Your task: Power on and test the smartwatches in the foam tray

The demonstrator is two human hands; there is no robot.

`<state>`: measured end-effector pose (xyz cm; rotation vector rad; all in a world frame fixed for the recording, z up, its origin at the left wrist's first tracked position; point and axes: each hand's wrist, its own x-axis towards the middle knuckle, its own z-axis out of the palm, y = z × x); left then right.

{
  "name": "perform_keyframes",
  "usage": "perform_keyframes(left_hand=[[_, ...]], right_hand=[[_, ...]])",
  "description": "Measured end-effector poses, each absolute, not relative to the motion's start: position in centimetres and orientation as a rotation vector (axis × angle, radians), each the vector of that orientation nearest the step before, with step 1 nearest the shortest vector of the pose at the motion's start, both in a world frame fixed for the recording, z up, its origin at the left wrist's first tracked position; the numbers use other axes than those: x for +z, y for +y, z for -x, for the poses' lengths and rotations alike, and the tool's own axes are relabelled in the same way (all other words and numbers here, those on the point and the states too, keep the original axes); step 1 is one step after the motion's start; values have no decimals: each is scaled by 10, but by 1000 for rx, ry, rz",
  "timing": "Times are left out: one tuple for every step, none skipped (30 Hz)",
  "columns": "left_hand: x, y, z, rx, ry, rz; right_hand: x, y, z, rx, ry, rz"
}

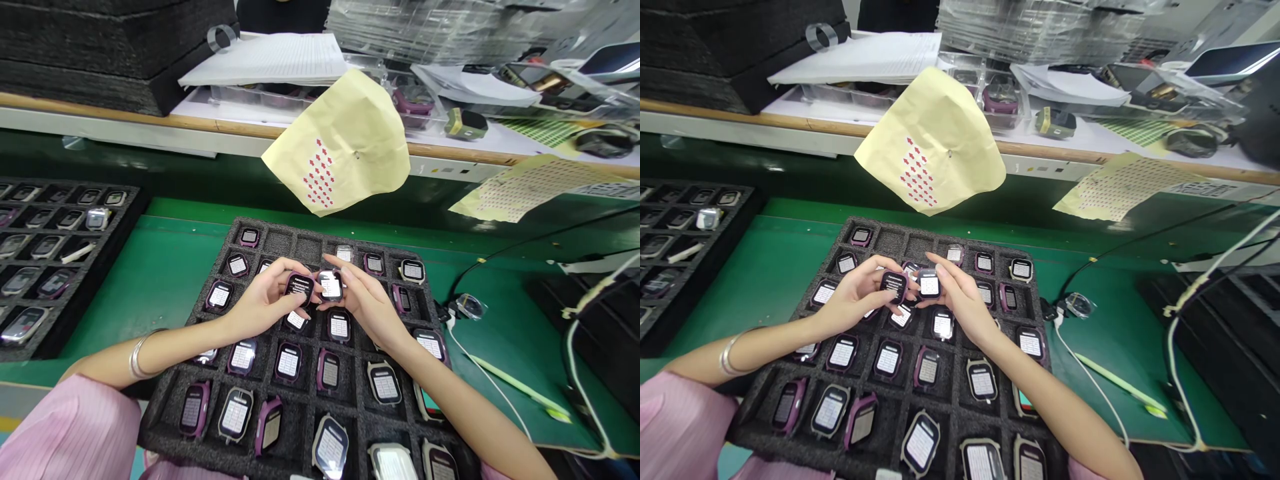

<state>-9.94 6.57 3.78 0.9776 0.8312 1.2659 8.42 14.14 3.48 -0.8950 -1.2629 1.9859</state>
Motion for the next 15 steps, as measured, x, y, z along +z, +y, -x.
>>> perform_keyframes(left_hand=[[38, 65, 100, 1266, 820, -978], [38, 65, 100, 1267, 813, -976], [38, 65, 101, 1267, 811, -973], [38, 65, 101, 1267, 810, -969], [38, 65, 101, 1265, 810, -966], [38, 65, 101, 1263, 811, -964], [38, 65, 101, 1261, 814, -964], [38, 65, 101, 1259, 820, -967], [38, 65, 100, 1260, 830, -971], [38, 66, 100, 1262, 843, -976], [38, 66, 100, 1266, 862, -978], [38, 67, 100, 1271, 886, -978], [38, 67, 101, 1279, 914, -976], [38, 68, 101, 1286, 942, -973], [39, 69, 102, 1294, 970, -971]], right_hand=[[35, 141, -84, 1982, -1263, 892], [36, 141, -84, 1979, -1264, 890], [36, 140, -85, 1976, -1266, 889], [36, 140, -85, 1974, -1269, 887], [36, 140, -85, 1975, -1272, 887], [37, 140, -85, 1977, -1272, 888], [37, 140, -84, 1980, -1270, 889], [37, 140, -84, 1983, -1265, 890], [38, 140, -84, 1987, -1259, 892], [38, 140, -84, 1990, -1253, 893], [38, 140, -84, 1994, -1249, 892], [39, 140, -85, 1998, -1247, 890], [39, 139, -85, 2002, -1249, 886], [39, 139, -85, 2002, -1257, 878], [39, 139, -86, 2000, -1270, 869]])
